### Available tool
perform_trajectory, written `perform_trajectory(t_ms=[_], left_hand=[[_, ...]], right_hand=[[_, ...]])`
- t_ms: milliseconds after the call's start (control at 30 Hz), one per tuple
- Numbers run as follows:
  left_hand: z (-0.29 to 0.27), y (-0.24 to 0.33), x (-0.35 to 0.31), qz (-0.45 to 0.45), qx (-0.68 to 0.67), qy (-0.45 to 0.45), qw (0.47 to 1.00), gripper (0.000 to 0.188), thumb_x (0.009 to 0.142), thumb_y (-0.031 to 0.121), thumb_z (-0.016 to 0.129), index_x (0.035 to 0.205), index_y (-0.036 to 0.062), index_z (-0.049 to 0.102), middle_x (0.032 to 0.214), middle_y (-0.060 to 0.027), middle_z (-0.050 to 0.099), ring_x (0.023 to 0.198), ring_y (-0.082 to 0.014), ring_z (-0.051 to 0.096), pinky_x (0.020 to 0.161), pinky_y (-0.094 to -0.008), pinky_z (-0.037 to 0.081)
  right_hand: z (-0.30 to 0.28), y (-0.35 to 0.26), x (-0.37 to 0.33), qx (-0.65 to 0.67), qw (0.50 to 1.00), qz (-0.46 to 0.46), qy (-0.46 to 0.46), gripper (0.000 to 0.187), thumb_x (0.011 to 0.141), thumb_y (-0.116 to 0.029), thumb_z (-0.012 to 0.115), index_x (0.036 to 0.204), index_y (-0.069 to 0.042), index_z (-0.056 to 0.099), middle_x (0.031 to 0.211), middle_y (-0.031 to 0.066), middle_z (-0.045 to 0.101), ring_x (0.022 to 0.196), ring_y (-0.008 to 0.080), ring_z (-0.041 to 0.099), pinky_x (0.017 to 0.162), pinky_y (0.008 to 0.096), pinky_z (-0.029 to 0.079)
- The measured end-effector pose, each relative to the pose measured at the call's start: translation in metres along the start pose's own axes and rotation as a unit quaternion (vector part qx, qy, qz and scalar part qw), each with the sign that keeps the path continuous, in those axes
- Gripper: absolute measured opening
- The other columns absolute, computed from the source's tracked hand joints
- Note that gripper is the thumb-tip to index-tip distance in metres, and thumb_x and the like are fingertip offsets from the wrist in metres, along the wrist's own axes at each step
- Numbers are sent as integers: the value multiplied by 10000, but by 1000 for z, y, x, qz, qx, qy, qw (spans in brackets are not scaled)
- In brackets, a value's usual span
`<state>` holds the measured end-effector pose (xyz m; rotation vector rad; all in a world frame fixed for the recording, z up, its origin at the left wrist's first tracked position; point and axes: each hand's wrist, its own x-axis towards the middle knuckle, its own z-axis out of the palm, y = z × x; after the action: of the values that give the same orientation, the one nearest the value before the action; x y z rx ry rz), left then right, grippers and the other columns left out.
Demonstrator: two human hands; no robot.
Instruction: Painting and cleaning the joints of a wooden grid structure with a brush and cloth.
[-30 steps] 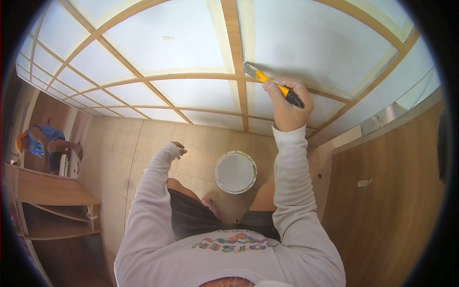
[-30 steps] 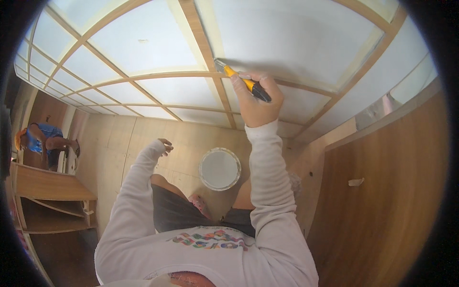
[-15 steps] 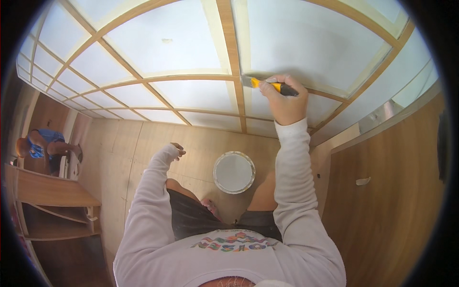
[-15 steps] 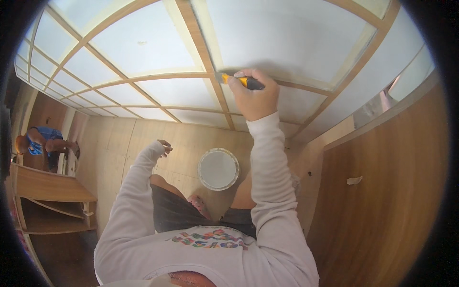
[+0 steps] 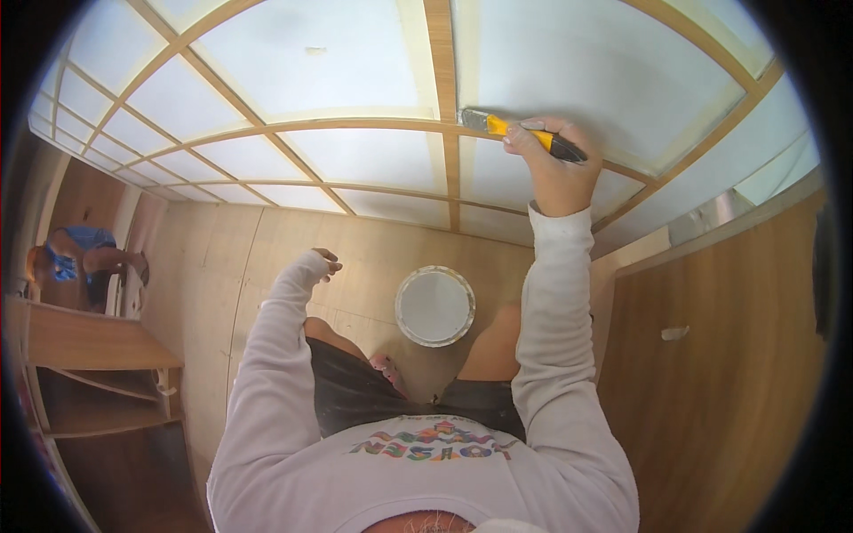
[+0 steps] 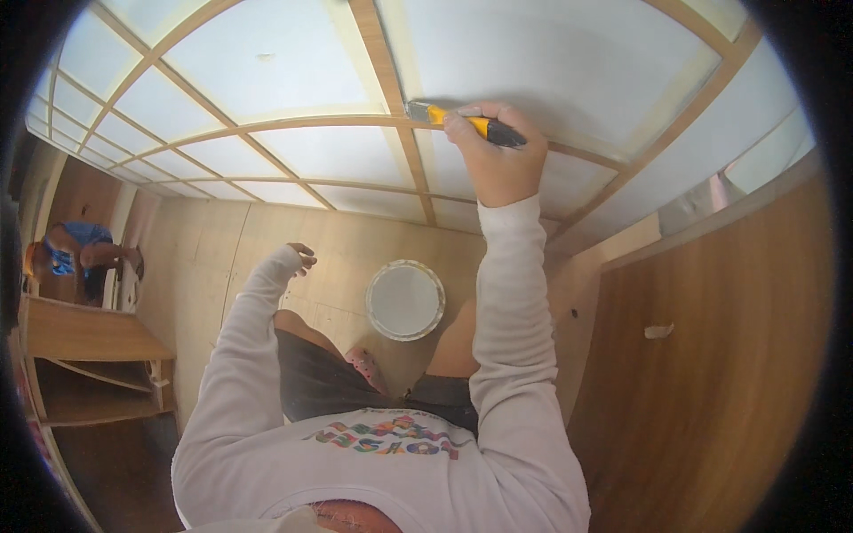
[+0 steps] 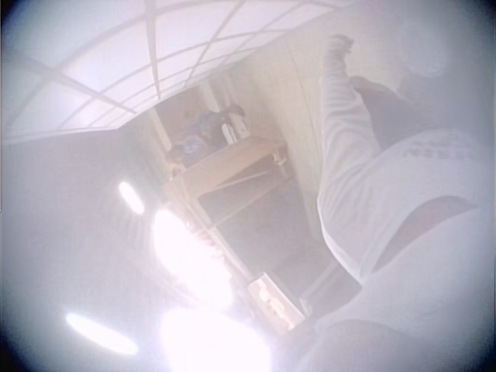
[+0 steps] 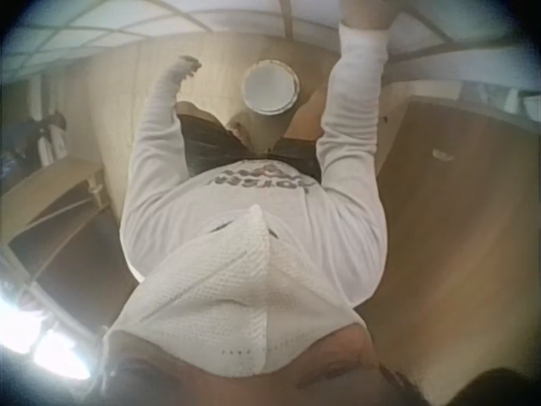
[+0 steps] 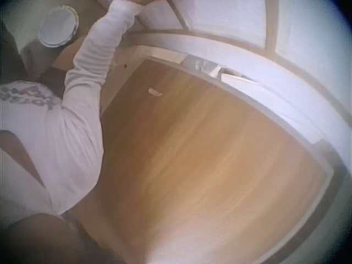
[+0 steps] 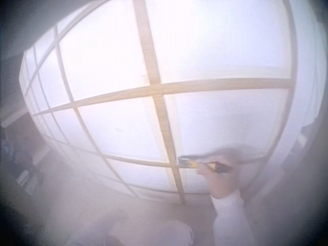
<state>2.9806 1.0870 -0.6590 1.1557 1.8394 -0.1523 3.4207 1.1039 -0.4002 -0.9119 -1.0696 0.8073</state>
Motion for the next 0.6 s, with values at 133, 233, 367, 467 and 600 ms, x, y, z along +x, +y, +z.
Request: perform_trajectory(t_ms=[133, 233, 367, 467, 600], left_hand=[[0, -1, 1, -15, 0, 4, 1000, 507, 843, 318, 693, 1256, 68, 541, 1026, -105, 689, 850, -234, 679, 745, -434, 521], [1, -1, 2, -16, -1, 9, 1000, 506, 842, 315, 693, 1255, 65, 543, 1014, -104, 690, 851, -235, 678, 741, -445, 523], [1, 3, 1, -5, -9, 4, 1000, 499, 837, 307, 702, 1249, 72, 549, 1005, -109, 692, 834, -235, 683, 700, -428, 528], [1, 12, 4, 13, -7, 7, 1000, 495, 825, 308, 717, 1237, 83, 562, 987, -113, 696, 792, -241, 692, 655, -398, 534], [10, 31, 15, 57, -25, 20, 998, 500, 813, 314, 725, 1206, 43, 577, 949, -114, 699, 740, -245, 696, 633, -413, 539]], right_hand=[[6, 5, 5, -89, 995, -29, -24, 122, 757, -2, 688, 847, 55, 628, 747, 109, 662, 691, 161, 655, 667, 254, 532], [7, 4, 8, -140, 989, -28, -49, 127, 760, -19, 681, 849, 55, 628, 744, 101, 657, 692, 166, 653, 659, 259, 535], [-5, -10, 15, -29, 998, 22, -45, 117, 741, -36, 692, 833, 17, 644, 738, 90, 649, 686, 171, 655, 630, 260, 529], [-24, -24, 16, 23, 999, -45, -4, 124, 732, -32, 700, 832, 16, 645, 749, 100, 648, 690, 189, 667, 623, 266, 540], [-47, -27, -2, -21, 998, 20, 54, 137, 739, -12, 699, 845, 40, 630, 802, 113, 660, 684, 195, 662, 651, 267, 538]])
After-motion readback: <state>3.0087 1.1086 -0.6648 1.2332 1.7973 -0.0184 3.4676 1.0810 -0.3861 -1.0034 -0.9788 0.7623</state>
